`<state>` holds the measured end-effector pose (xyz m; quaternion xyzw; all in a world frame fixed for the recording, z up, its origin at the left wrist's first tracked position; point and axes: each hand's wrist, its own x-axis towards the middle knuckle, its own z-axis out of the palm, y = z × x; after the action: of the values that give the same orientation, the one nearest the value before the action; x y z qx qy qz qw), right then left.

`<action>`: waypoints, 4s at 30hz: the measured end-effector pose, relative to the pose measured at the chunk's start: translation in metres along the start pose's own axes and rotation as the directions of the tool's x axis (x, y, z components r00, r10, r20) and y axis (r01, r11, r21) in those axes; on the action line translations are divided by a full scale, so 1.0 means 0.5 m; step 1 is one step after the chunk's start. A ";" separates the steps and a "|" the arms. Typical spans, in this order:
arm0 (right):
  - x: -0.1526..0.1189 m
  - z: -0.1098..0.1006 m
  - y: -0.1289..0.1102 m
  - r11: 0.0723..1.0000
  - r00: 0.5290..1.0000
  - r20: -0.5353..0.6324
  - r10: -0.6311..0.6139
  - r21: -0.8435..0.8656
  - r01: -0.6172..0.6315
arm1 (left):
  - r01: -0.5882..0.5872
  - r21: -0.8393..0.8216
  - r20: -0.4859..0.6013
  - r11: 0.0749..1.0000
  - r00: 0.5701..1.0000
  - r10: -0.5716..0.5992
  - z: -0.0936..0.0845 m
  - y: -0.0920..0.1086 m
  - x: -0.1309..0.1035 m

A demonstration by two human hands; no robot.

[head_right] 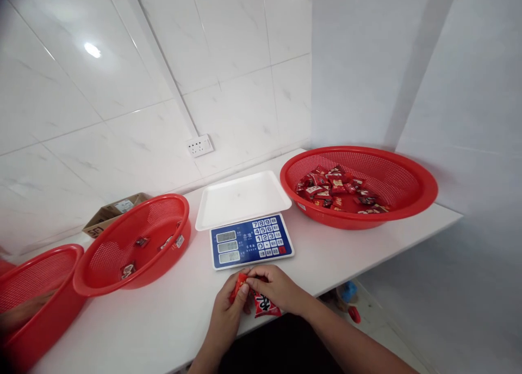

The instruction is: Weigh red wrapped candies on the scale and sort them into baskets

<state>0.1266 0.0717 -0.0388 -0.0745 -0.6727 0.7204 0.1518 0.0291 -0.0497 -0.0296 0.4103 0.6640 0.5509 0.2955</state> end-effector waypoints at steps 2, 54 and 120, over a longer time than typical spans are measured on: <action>0.001 -0.002 0.001 0.998 1.000 -0.021 -0.023 -0.052 0.022 | -0.017 0.009 -0.010 1.000 1.000 0.017 0.000 -0.002 0.001; -0.012 0.000 -0.015 0.991 0.997 -0.041 0.066 -0.112 -0.070 | -0.054 0.038 0.036 0.998 0.998 0.052 0.001 -0.015 -0.007; 0.297 -0.143 -0.297 0.795 0.988 -0.147 -0.042 -0.604 -0.056 | -0.004 -0.312 0.016 0.950 1.000 0.009 -0.161 0.158 0.297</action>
<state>0.0265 0.1940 0.1168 -0.1766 -0.8539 0.4598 0.1684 -0.0941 0.0445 0.0739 0.3654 0.5648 0.6461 0.3606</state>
